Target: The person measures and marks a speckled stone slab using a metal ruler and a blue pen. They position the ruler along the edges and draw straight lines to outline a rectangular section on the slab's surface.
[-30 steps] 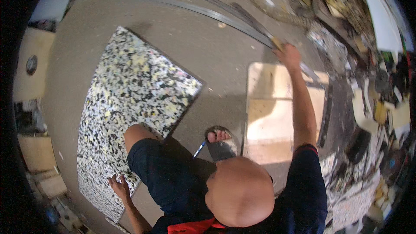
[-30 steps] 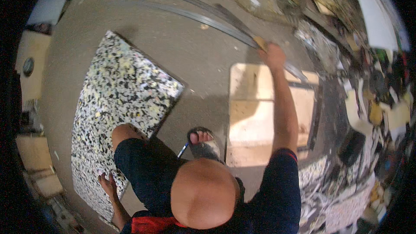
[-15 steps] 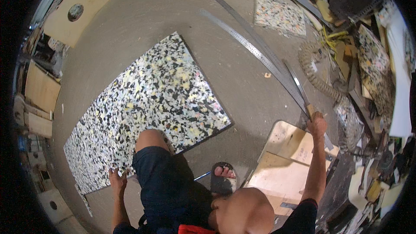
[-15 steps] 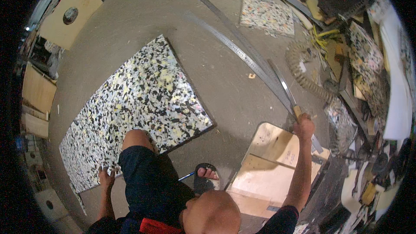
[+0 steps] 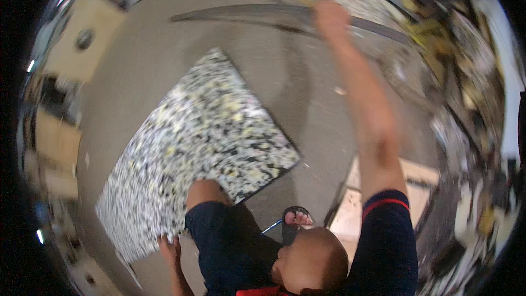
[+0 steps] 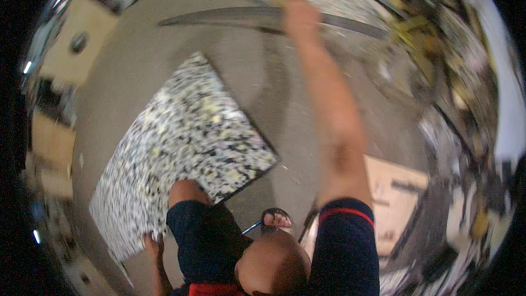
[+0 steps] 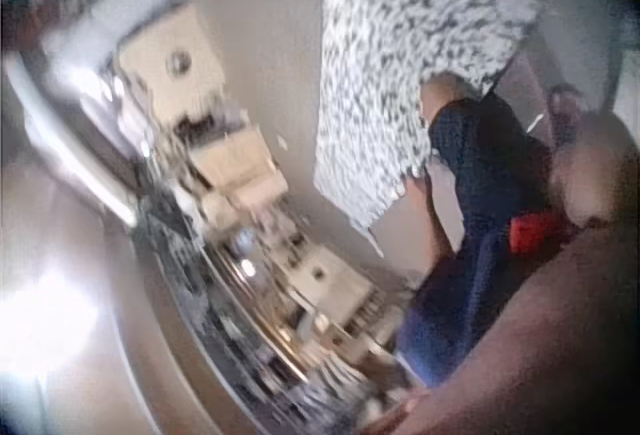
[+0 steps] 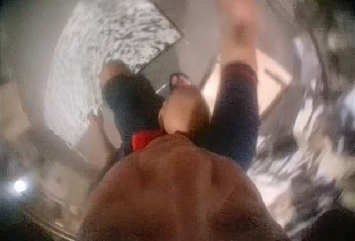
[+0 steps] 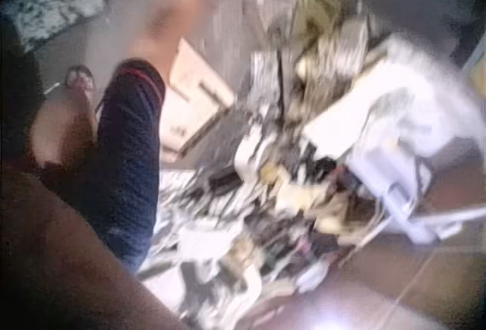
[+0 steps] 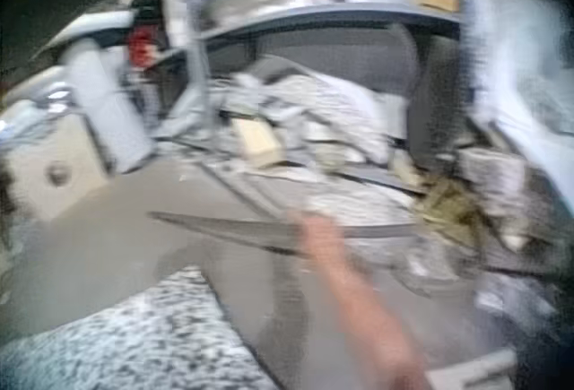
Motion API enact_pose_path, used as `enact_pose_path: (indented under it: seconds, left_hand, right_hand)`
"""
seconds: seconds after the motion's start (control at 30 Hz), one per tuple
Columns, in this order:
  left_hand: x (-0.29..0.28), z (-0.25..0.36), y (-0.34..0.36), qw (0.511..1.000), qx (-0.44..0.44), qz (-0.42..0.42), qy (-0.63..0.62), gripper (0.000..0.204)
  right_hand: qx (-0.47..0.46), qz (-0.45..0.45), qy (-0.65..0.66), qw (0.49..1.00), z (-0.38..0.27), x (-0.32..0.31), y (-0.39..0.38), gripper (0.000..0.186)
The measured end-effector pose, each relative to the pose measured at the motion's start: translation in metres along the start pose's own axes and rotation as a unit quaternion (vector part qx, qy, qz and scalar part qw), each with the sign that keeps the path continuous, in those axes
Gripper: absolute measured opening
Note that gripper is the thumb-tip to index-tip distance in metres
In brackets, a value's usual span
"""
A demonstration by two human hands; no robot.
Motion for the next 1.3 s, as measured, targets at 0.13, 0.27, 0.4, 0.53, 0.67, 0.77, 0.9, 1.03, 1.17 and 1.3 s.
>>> enact_pose_path:
  seconds: [0.13, 0.27, 0.4, 0.53, 0.67, 0.77, 0.9, 1.03, 1.17, 1.3]
  left_hand:
    - [0.046, -0.099, -0.023, 0.989, -0.015, -0.069, 0.128, 0.062]
    - [0.064, -0.049, 0.028, 0.998, -0.017, -0.056, 0.021, 0.065]
    - [0.018, 0.055, 0.089, 0.984, 0.012, -0.061, -0.167, 0.069]
    - [-0.005, 0.100, 0.159, 0.979, 0.135, 0.036, -0.145, 0.074]
    - [-0.011, 0.137, 0.184, 0.934, 0.272, 0.081, -0.215, 0.072]
    - [0.012, 0.166, 0.221, 0.896, 0.343, 0.109, -0.261, 0.069]
    - [-0.015, 0.230, 0.179, 0.932, 0.237, 0.010, -0.275, 0.065]
    - [-0.047, 0.247, 0.156, 0.904, 0.278, 0.015, -0.324, 0.062]
    - [-0.038, 0.219, 0.192, 0.921, 0.255, 0.044, -0.290, 0.064]
    - [-0.018, 0.167, 0.252, 0.956, 0.208, 0.051, -0.201, 0.069]
  right_hand:
    - [0.071, -0.134, 0.019, 0.988, -0.058, 0.033, -0.081, 0.018]
    - [0.139, -0.163, 0.135, 0.967, -0.007, -0.026, -0.190, 0.028]
    - [0.260, -0.132, 0.134, 0.947, 0.033, -0.118, -0.346, 0.034]
    - [0.362, -0.092, 0.117, 0.920, 0.031, -0.223, -0.477, 0.043]
    - [0.474, 0.082, 0.181, 0.858, 0.024, -0.300, -0.613, 0.048]
    - [0.545, 0.182, 0.185, 0.798, 0.004, -0.336, -0.696, 0.042]
    - [0.622, 0.256, 0.266, 0.690, -0.013, -0.343, -0.738, 0.034]
    - [0.596, 0.329, 0.312, 0.663, 0.001, -0.327, -0.729, 0.028]
    - [0.565, 0.417, 0.300, 0.646, 0.053, -0.322, -0.715, 0.022]
    - [0.612, 0.464, 0.268, 0.582, 0.139, -0.344, -0.687, 0.016]
Point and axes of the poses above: each hand's wrist, its own y-axis towards the middle knuckle, its own x-axis out of the palm, z = x × y, the point moved 1 cm from there along y, towards the middle knuckle, and after that the axes turned 11 degrees about y, right-handed, at the moved point
